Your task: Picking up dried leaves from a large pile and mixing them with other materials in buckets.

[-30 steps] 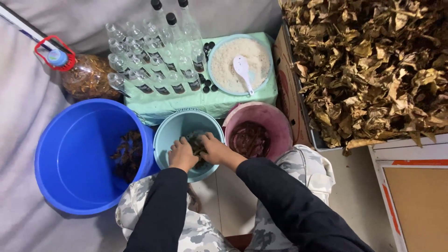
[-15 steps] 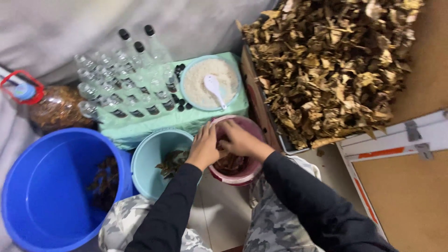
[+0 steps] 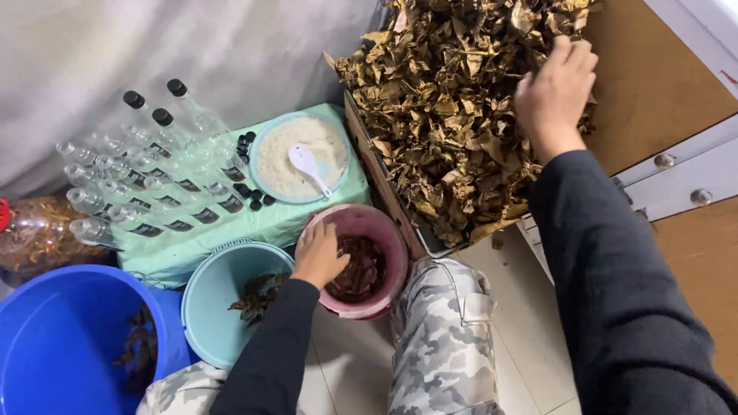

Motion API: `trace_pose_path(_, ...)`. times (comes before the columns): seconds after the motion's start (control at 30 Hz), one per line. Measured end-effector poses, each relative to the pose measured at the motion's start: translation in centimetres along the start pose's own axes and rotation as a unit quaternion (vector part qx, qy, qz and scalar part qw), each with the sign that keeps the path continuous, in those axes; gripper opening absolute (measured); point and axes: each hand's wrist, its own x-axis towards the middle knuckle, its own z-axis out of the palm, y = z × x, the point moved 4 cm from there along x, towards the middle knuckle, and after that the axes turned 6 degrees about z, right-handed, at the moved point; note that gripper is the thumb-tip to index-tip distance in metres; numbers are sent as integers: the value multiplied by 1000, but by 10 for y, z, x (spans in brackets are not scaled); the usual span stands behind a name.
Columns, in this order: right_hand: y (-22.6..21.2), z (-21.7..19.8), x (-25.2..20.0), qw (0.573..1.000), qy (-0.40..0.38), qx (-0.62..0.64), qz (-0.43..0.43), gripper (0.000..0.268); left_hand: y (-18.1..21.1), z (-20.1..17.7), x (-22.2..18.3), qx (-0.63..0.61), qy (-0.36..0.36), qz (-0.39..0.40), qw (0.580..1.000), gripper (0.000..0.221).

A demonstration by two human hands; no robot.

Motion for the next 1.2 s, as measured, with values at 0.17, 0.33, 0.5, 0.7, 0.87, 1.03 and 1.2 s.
trace_pose_path(0.17,46,58,-3,982,72,-171,-48,16,-3,2,-25,-39,37,13,998,68)
trace_pose_path(0.33,44,51,-16,991,81,-106,-9,8,25,-22,-23,-56,74,58,994,61)
trace_pose_path(0.5,36,19,-22,997,67,-24,10,16,46,-31,-11,-77,86,81,990,58)
trace_pose_path(0.7,-8,-34,-42,996,58,67,13,12,54,-32,-17,-86,98,83,988,56)
trace_pose_path(0.87,-51,-55,-57,972,130,193,-43,22,52,-39,-26,-66,152,98,981,54)
trace_pose_path(1.03,-131,-74,-87,948,82,279,-129,59,54,-75,-50,-74,188,78,976,62)
trace_pose_path(1.2,-211,-67,-150,885,32,383,-262,10,47,-84,-57,-69,266,78,959,73)
